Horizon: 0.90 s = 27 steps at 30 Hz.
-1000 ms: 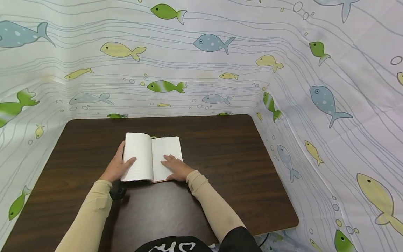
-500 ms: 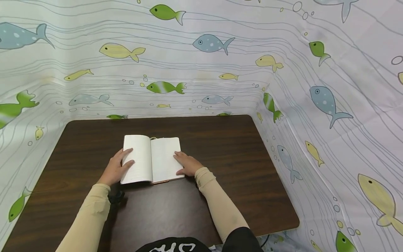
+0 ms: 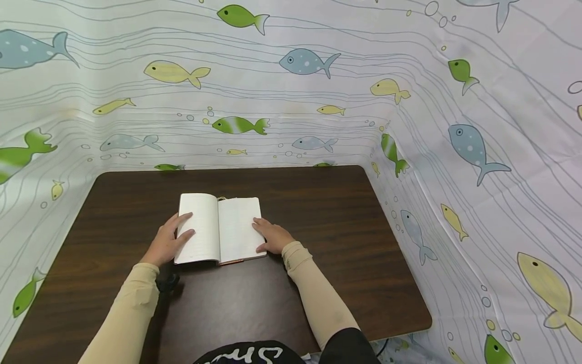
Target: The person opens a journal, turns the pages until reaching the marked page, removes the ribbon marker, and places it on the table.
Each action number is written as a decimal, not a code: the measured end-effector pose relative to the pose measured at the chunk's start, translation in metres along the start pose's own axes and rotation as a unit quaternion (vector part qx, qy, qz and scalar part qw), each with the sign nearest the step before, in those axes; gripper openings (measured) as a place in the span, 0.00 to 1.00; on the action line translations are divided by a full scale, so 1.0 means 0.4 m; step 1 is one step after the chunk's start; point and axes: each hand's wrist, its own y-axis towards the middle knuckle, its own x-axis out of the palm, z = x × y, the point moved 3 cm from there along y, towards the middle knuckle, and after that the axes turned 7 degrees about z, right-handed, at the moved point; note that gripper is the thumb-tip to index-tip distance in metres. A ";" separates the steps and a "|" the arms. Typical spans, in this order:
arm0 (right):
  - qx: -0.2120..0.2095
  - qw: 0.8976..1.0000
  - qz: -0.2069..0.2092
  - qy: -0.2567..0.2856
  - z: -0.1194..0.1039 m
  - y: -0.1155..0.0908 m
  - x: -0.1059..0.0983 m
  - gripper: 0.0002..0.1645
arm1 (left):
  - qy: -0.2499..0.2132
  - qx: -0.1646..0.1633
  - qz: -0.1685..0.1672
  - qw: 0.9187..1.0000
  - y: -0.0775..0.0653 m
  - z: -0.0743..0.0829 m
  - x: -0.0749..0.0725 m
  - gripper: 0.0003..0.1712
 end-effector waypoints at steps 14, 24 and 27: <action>0.001 1.000 -0.013 0.017 0.009 -0.003 0.003 0.57 | 0.000 -0.007 -0.004 1.000 0.003 0.005 -0.002 0.35; -0.009 1.000 0.020 0.008 0.021 0.012 0.020 0.55 | 0.002 -0.014 0.001 1.000 0.000 0.010 -0.008 0.34; 0.001 0.999 0.034 0.003 0.021 0.013 0.024 0.52 | 0.000 -0.014 -0.002 1.000 -0.002 0.007 -0.007 0.34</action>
